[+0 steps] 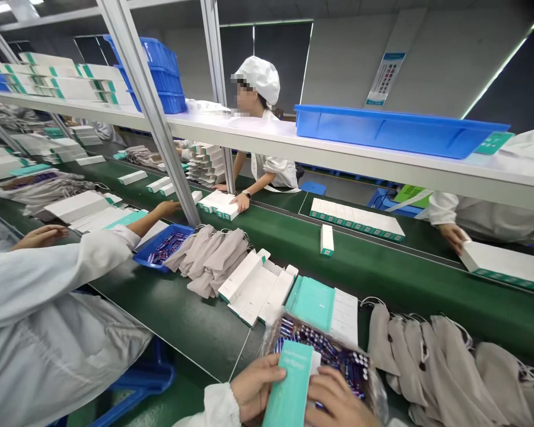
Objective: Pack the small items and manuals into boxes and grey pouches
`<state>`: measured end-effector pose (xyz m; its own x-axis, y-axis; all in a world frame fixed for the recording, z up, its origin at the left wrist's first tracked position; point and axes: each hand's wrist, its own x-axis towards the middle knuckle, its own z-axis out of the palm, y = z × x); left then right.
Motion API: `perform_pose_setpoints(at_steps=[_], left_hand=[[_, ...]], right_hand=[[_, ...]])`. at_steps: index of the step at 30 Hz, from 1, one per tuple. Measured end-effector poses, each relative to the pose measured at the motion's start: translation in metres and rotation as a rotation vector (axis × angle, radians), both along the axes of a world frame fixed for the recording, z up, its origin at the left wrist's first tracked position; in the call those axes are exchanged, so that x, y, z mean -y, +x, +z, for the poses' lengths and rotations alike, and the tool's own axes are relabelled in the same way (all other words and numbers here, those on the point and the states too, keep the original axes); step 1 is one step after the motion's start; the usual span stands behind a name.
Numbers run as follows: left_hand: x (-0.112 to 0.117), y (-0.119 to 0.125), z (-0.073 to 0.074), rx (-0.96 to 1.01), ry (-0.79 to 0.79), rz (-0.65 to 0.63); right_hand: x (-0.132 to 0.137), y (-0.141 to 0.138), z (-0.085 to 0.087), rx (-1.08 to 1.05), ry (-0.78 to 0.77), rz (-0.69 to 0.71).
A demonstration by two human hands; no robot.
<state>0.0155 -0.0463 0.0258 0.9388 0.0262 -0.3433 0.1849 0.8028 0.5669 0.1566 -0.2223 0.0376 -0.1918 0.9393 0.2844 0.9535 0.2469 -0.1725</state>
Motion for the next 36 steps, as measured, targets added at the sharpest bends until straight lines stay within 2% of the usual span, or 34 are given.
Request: perform_pose_setpoints(at_steps=[2, 3, 4, 5, 7, 9, 11, 14, 20, 23, 26, 30, 33, 36], left_hand=[[-0.002, -0.005, -0.002, -0.022, -0.022, 0.020], [-0.003, -0.007, -0.003, -0.042, -0.035, 0.030], [-0.003, -0.009, -0.004, -0.060, -0.049, 0.052], [-0.003, -0.011, -0.005, -0.072, -0.062, 0.081], [-0.002, -0.014, -0.006, -0.068, -0.075, 0.135], [-0.001, -0.019, -0.005, -0.036, -0.087, 0.127], [0.000, -0.025, -0.004, 0.001, -0.104, 0.068], [0.002, -0.033, -0.008, 0.022, -0.149, 0.033], [0.006, -0.038, -0.019, -0.049, -0.205, 0.173], [0.006, -0.036, -0.014, -0.103, -0.232, 0.199], [0.005, -0.034, -0.008, -0.153, -0.248, 0.169], [0.004, -0.032, -0.008, -0.195, -0.233, 0.172], [0.002, -0.030, -0.011, -0.232, -0.192, 0.201], [0.000, -0.027, -0.014, -0.279, -0.131, 0.220]], right_hand=[[-0.005, 0.039, 0.012, -0.021, -0.135, -0.127], [-0.010, 0.062, 0.015, -0.029, -0.209, -0.348], [-0.016, 0.085, 0.015, -0.031, -0.319, -0.641], [-0.024, 0.108, 0.013, -0.019, -0.353, -0.791], [-0.039, 0.149, 0.005, -0.011, -0.421, -0.978], [-0.051, 0.176, -0.004, -0.015, -0.492, -1.084], [-0.058, 0.190, -0.013, -0.027, -0.550, -1.124], [-0.056, 0.194, -0.020, -0.034, -0.582, -1.087], [-0.039, 0.195, -0.017, -0.008, -0.526, -1.013], [-0.031, 0.192, -0.013, 0.000, -0.443, -1.013], [-0.026, 0.183, -0.010, -0.022, -0.327, -1.027], [-0.021, 0.175, -0.005, -0.172, -0.151, -1.029], [-0.014, 0.181, 0.008, -0.354, 0.004, -1.069], [-0.002, 0.193, 0.033, -0.536, 0.121, -1.134]])
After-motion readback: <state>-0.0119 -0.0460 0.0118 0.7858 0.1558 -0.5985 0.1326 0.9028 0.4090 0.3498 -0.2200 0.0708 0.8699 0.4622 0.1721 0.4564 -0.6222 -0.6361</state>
